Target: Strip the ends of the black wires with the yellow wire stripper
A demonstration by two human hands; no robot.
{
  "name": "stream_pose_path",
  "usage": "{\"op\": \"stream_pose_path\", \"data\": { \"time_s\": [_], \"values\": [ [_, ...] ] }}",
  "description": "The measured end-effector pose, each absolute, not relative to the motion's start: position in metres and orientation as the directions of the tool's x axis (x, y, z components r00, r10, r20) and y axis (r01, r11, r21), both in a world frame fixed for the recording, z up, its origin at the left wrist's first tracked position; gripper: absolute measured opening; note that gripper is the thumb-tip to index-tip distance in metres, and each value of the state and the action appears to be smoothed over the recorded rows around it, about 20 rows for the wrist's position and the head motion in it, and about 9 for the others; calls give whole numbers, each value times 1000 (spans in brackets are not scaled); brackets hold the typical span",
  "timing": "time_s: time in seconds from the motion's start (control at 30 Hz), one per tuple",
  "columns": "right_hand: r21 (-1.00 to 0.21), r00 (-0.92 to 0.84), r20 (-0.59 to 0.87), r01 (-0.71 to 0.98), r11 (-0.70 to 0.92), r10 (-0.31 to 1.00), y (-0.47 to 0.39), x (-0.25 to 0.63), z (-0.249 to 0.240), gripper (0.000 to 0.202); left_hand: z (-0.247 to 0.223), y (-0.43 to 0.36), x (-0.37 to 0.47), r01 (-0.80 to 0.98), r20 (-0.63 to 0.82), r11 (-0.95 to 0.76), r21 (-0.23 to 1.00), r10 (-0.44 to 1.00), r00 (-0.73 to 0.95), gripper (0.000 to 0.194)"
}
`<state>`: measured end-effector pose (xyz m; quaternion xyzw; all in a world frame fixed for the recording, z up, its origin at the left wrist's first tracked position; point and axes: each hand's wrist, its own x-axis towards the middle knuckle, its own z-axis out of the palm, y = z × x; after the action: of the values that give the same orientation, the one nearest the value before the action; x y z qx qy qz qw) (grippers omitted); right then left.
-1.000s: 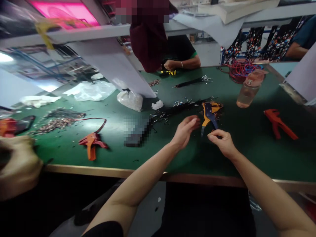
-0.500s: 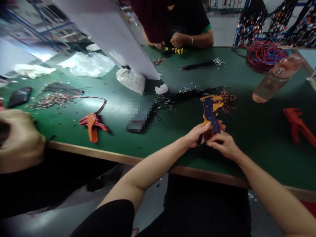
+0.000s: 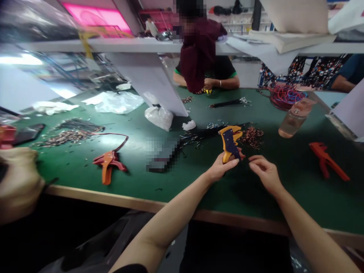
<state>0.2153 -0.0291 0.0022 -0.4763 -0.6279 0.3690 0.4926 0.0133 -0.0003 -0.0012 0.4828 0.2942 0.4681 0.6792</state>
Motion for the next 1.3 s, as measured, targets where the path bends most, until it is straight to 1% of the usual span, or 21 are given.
{"op": "stream_pose_path", "data": {
  "time_s": [0.07,0.1,0.13,0.23,0.3,0.33,0.4,0.5,0.67,0.77,0.93,1.13,1.3],
  "values": [
    [-911,65,314,303,281,947,-26,218,13,27,-2,2,12,-381,56,105,919,920,388,63],
    [-884,97,360,352,307,928,-24,219,19,26,-2,2,11,-399,54,119,909,916,398,63],
    [-847,109,422,402,348,900,-23,219,25,25,-3,2,11,-416,52,135,899,912,408,62],
    [-701,70,608,515,493,791,-21,215,34,20,-4,3,11,-431,38,161,888,908,418,59],
    [-628,67,682,563,537,728,-22,212,32,18,-5,3,11,-412,28,165,896,905,423,58],
    [-610,77,700,581,539,710,-22,211,29,18,-6,3,11,-401,21,170,900,903,430,58],
    [-605,94,703,599,524,705,-25,209,21,19,-9,3,11,-380,-1,191,905,894,448,58],
    [-638,90,669,580,507,738,-30,209,13,19,-12,1,12,-352,-44,240,905,874,483,60],
    [-675,99,640,548,495,762,-34,210,16,17,-12,-7,13,-316,-89,300,900,837,540,61],
    [-655,75,663,542,527,745,-34,208,18,16,-7,-11,13,-299,-92,315,901,811,578,59],
    [-592,54,737,532,605,673,-35,204,16,13,0,-11,11,-233,-58,264,936,768,638,53],
    [-605,99,733,549,577,673,-36,205,18,11,-5,-11,12,-254,-85,305,918,776,625,54],
    [-648,119,711,494,579,693,-37,204,19,10,-8,-12,13,-267,-100,327,906,780,618,56]
  ]
}}
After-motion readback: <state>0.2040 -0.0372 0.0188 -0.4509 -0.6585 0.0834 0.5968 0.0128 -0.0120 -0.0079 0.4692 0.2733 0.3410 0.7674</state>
